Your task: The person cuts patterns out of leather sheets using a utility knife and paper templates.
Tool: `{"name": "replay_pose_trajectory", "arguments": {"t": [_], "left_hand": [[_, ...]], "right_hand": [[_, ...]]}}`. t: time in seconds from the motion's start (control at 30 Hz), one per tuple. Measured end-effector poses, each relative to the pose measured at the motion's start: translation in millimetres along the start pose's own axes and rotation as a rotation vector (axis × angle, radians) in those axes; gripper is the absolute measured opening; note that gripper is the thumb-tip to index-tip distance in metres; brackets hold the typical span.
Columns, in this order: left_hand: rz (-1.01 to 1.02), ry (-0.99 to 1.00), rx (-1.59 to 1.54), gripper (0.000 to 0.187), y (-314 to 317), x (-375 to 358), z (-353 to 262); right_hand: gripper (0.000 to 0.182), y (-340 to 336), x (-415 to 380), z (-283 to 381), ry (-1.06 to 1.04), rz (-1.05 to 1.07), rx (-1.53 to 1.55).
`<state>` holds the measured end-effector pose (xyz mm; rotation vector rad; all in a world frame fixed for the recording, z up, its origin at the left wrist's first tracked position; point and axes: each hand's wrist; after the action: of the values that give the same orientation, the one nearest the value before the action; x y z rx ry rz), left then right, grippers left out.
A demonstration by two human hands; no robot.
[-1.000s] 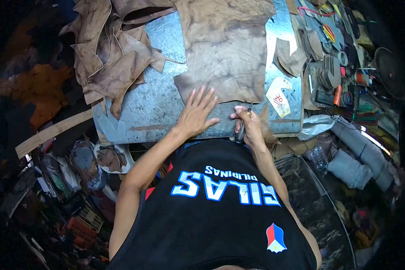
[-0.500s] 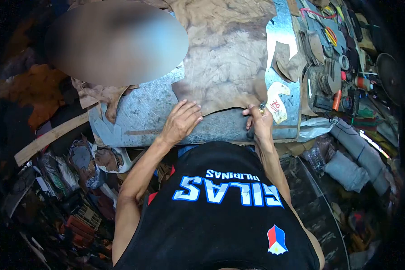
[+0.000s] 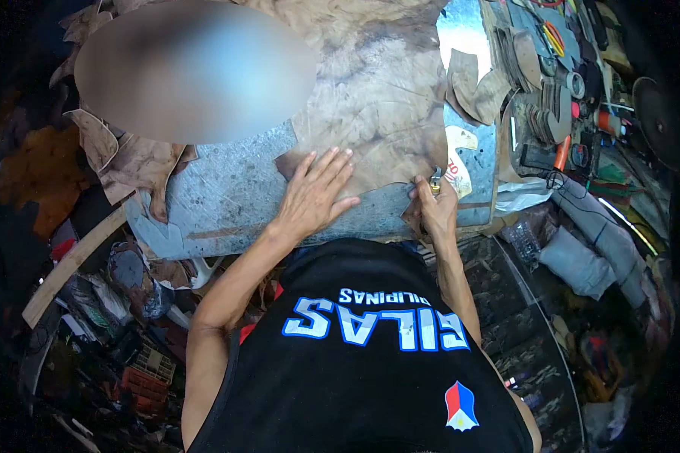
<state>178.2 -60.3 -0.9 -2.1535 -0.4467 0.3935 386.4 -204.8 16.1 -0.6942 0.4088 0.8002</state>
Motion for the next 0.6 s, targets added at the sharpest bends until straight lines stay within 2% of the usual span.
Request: {"name": "replay_pose_trajectory", "arguments": {"t": [0.1, 0.3, 0.33, 0.43, 0.53, 0.57, 0.6], "left_hand": [[-0.061, -0.003, 0.067, 0.052, -2, 25, 6], [-0.039, -0.012, 0.146, 0.049, -14, 64, 16], [-0.058, -0.016, 0.158, 0.049, -14, 71, 19], [-0.143, -0.032, 0.24, 0.053, -19, 97, 46], [-0.293, -0.264, 0.233, 0.061, -35, 112, 65], [-0.31, -0.264, 0.245, 0.061, -38, 118, 76], [-0.411, -0.339, 0.195, 0.061, -38, 123, 89]], "right_hand": [[0.022, -1, 0, 5, 0.036, 0.014, 0.038], [0.022, -2, -3, 13, 0.04, 0.024, 0.073], [0.023, -3, -3, 15, 0.03, 0.01, -0.004], [0.022, -1, 0, 8, 0.06, 0.014, 0.044], [0.021, 1, -3, 4, -0.024, 0.003, 0.065], [0.021, 1, -1, 2, -0.047, -0.012, 0.059], [0.021, 2, 0, -1, -0.059, -0.01, 0.064]]}}
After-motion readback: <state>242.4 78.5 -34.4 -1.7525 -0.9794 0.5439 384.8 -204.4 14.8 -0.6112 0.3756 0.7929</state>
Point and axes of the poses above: each hand's wrist, its own x-axis towards the middle knuckle, its own y-axis out of the palm, z = x × y, and after that the axes turned 3 degrees about -y, right-handed
